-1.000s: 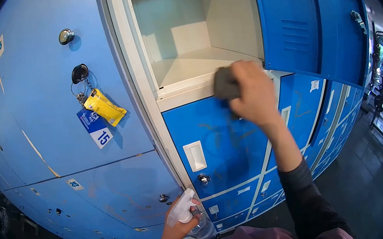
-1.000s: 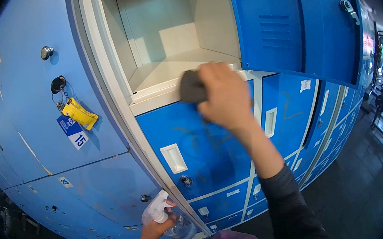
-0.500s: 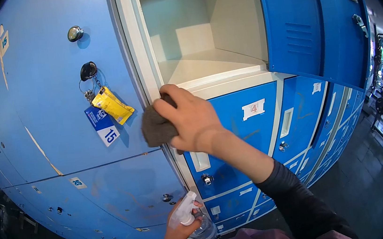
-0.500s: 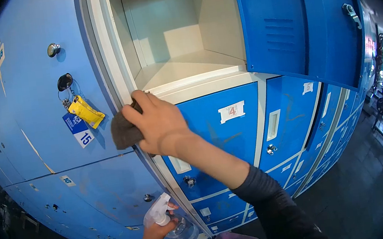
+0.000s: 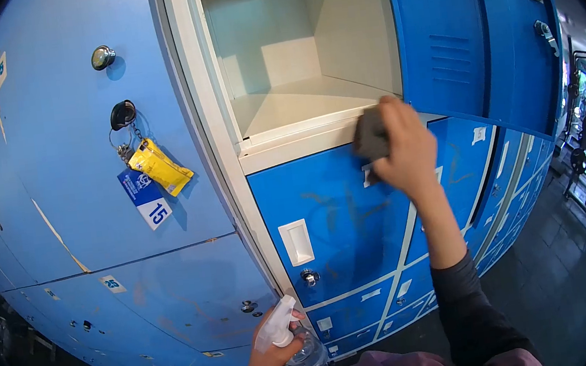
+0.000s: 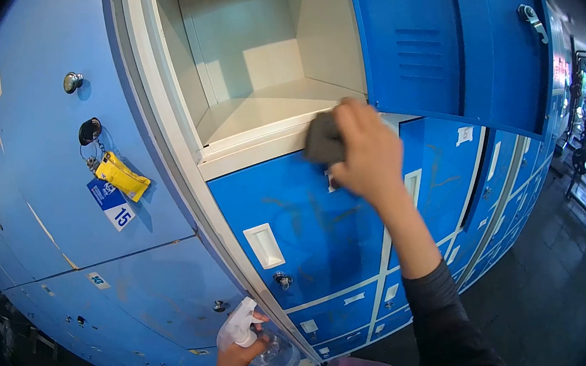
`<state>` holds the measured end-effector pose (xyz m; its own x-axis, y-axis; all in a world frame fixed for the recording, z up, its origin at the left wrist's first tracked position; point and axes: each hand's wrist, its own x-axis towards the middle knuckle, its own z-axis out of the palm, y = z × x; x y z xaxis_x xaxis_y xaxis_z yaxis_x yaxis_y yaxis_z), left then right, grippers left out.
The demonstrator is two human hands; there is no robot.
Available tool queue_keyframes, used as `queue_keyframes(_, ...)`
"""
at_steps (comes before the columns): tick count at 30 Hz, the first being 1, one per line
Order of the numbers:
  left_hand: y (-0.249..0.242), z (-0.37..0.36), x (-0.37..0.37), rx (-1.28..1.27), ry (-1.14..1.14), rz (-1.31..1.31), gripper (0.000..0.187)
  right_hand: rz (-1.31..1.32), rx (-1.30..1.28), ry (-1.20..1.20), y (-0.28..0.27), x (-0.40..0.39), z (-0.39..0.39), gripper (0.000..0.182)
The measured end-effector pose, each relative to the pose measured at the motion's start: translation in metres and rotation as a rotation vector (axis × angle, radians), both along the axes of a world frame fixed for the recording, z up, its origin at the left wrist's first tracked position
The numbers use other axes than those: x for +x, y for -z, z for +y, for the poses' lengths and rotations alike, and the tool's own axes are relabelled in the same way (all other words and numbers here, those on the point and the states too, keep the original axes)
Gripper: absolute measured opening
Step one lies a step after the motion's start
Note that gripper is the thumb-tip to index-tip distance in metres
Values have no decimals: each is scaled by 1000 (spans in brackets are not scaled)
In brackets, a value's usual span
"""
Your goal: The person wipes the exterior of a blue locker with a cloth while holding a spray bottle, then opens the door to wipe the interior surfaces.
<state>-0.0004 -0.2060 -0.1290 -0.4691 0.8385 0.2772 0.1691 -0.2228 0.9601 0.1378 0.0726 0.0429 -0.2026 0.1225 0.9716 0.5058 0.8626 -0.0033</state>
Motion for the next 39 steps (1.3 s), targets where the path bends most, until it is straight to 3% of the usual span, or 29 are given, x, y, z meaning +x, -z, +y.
queue_keyframes(5,0,-1,2,-7,13,7,46,41,-4,36,0,-3,1,52)
queue_keyframes(8,-2,0,4,-25,13,-6,47,-16,-45,-87,4,-28,-28,56)
queue_keyframes(11,-5,4,5,-36,15,-7,48,-381,-236,-223,-7,-63,-79,64)
queue_keyframes(12,-5,5,6,-45,6,1,48,-318,-103,-282,-2,-80,-83,61)
queue_keyframes(17,-1,10,2,-42,14,16,48,-383,44,-359,-1,-89,-75,65)
queue_keyframes(22,2,13,2,-42,9,32,46,-224,105,-246,3,-53,-41,70)
queue_keyframes(26,6,13,-1,-23,20,-14,45,-24,89,-54,7,-22,-10,64)
queue_keyframes(32,-1,8,1,-12,47,-25,49,26,114,130,4,-1,12,60)
queue_keyframes(36,3,4,-2,16,86,6,53,-29,-194,-23,-20,13,-15,50)
queue_keyframes(39,1,0,-3,34,91,-22,53,74,52,-253,-56,17,-30,43)
